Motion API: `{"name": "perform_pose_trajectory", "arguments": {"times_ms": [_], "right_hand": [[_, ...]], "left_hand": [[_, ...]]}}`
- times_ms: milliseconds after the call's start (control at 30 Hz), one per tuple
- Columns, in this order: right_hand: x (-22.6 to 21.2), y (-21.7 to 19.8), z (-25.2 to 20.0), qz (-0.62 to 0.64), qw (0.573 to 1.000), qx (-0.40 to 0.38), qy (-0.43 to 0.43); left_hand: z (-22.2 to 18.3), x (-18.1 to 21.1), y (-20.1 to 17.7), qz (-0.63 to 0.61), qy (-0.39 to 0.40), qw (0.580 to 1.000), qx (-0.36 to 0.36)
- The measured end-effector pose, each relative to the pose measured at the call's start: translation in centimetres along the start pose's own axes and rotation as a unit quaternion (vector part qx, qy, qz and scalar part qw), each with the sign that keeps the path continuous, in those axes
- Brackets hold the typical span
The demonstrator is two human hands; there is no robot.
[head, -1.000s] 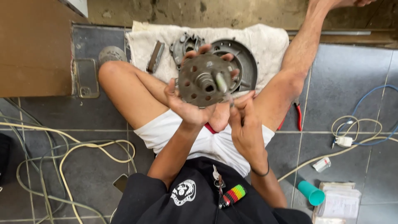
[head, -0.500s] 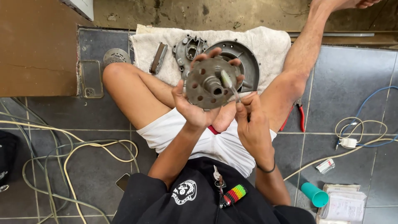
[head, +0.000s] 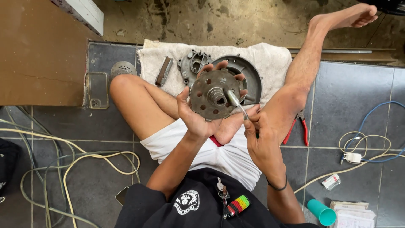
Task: Cleaning and inspecting motorcycle engine components, specifically clutch parts, using a toothbrush.
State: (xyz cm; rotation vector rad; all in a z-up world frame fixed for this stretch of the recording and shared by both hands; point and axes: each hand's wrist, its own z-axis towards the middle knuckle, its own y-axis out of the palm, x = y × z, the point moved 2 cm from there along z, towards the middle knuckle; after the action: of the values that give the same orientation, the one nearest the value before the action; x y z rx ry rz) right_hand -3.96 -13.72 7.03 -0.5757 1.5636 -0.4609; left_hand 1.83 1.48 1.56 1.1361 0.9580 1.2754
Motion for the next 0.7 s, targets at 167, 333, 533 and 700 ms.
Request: {"name": "perform_pose_trajectory", "arguments": {"times_ms": [167, 333, 533, 700], "right_hand": [[0.5, -1.8, 0.9, -0.014, 0.996, 0.051, -0.071], [-0.7, -2.6, 1.5, 0.123, 0.987, 0.082, -0.060], [-1.8, -0.9, 1.0, 0.047, 0.997, -0.033, -0.051], [1.3, -1.4, 0.0, -0.002, 0.999, 0.010, -0.042]], "left_hand": [[-0.6, -0.6, -0.2, 0.000, -0.015, 1.000, 0.001], [-0.3, -0.1, 0.7, 0.015, -0.016, 1.000, 0.004], [-0.4, 0.8, 0.2, -0.017, 0.001, 0.999, 0.029], [-0.5, -0.3, -0.3, 0.029, 0.042, 0.997, 0.056]]}}
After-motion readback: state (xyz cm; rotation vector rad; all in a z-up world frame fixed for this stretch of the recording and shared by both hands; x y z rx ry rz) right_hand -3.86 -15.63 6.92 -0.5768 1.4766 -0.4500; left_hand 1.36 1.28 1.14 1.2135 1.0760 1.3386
